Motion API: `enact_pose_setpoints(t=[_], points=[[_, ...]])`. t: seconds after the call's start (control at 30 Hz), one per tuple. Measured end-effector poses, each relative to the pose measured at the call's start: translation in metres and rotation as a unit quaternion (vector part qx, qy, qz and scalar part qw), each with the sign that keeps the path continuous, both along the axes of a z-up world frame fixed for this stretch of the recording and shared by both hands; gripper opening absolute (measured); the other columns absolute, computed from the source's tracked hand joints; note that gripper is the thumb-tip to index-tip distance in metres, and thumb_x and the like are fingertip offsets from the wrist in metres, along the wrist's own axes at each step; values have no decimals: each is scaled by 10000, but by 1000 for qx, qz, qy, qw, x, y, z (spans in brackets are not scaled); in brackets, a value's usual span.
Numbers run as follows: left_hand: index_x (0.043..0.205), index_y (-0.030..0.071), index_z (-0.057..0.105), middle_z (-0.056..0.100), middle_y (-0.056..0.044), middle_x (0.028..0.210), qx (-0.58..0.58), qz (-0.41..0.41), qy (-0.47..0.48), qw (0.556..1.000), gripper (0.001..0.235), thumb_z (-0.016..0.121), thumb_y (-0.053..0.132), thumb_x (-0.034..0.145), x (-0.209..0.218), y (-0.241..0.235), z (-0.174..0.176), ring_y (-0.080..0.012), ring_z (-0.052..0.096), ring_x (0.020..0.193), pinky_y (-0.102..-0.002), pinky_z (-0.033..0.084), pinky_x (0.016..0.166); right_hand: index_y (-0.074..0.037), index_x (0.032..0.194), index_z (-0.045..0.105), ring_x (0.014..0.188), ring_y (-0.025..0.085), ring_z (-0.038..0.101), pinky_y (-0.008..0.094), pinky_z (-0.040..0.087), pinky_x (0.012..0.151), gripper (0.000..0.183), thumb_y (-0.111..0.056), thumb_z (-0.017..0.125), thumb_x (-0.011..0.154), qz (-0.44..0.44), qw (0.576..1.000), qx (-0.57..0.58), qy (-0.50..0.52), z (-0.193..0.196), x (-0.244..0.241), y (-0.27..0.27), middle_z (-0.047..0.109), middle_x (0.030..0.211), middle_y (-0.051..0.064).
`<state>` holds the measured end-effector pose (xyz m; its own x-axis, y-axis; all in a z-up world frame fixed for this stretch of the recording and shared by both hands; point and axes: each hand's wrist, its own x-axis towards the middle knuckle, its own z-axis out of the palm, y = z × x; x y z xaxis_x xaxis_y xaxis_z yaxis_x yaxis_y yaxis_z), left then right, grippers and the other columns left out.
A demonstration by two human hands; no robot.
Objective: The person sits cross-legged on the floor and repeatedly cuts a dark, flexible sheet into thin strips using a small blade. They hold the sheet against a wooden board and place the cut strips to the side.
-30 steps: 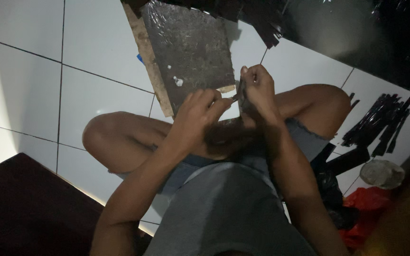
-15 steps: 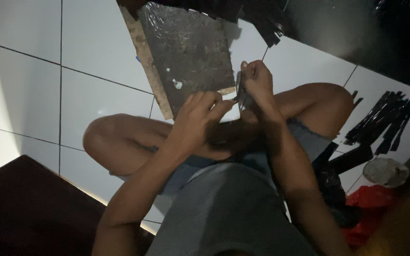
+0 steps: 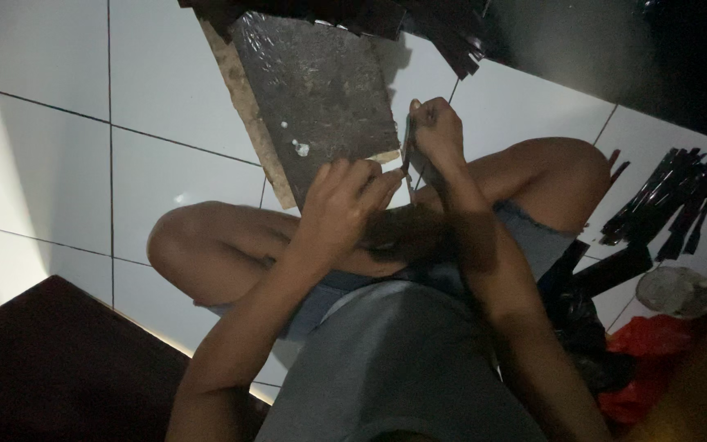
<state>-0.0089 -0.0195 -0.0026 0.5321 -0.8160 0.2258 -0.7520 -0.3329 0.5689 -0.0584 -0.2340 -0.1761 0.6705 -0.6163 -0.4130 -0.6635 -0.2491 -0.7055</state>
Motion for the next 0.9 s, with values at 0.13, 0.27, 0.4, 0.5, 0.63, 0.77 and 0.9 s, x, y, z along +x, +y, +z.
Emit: enact_pose_setpoints(t=[0.13, 0.27, 0.4, 0.5, 0.63, 0.77, 0.9], points=[[1231, 184, 742, 586, -39, 974, -6, 10, -15, 1000, 293, 786, 163, 942, -2, -2, 0, -216, 559, 857, -374, 430, 731, -4, 944, 646, 711, 243, 684, 381, 539, 699, 363, -358, 624, 1020, -24, 998, 45, 44, -13, -3, -5, 702, 803, 165], [1239, 215, 756, 575, -79, 937, 10, 3, 3, 1000, 352, 804, 199, 890, -2, -1, 5, -243, 545, 804, -387, 409, 657, -25, 1001, 664, 725, 186, 685, 353, 541, 673, 281, -298, 645, 1064, -6, 999, 0, -35, -27, -11, -26, 710, 838, 126], [1254, 209, 740, 589, -79, 982, -17, -17, -22, 999, 388, 782, 197, 869, 3, 3, 9, -271, 578, 889, -415, 446, 752, -43, 996, 616, 630, 139, 628, 297, 516, 533, 185, -222, 627, 1044, -118, 971, 145, -151, 4, -21, -68, 641, 811, 71], [1245, 196, 745, 604, -72, 992, -36, -21, -13, 999, 358, 770, 191, 887, 3, 5, 8, -264, 583, 901, -408, 457, 782, -67, 991, 594, 605, 106, 545, 265, 436, 504, 218, -250, 670, 1082, -200, 928, 170, -266, 67, -44, -88, 543, 800, 20], [1191, 164, 755, 660, -43, 1017, -42, -2, 31, 999, 246, 739, 181, 946, -2, 3, 6, -226, 639, 916, -395, 478, 790, -54, 1045, 571, 628, 136, 566, 277, 433, 528, 156, -167, 628, 1135, -81, 934, 39, -345, 155, -83, -74, 558, 857, 33], [1201, 103, 724, 740, -43, 1127, -145, 50, 280, 948, 211, 690, 259, 1063, -23, -4, 17, -203, 756, 1037, -325, 589, 889, -12, 1106, 563, 680, 171, 600, 286, 493, 595, 116, -31, 667, 1153, 12, 904, -54, -425, 205, -115, -37, 625, 903, 88], [1247, 30, 636, 730, -55, 1045, -180, 109, 674, 708, 315, 598, 254, 1028, -22, -16, 25, -162, 736, 906, -283, 600, 782, -38, 1069, 662, 815, 207, 706, 341, 573, 724, 164, -56, 754, 934, 276, 862, -116, -409, 224, -126, -9, 705, 933, 104]])
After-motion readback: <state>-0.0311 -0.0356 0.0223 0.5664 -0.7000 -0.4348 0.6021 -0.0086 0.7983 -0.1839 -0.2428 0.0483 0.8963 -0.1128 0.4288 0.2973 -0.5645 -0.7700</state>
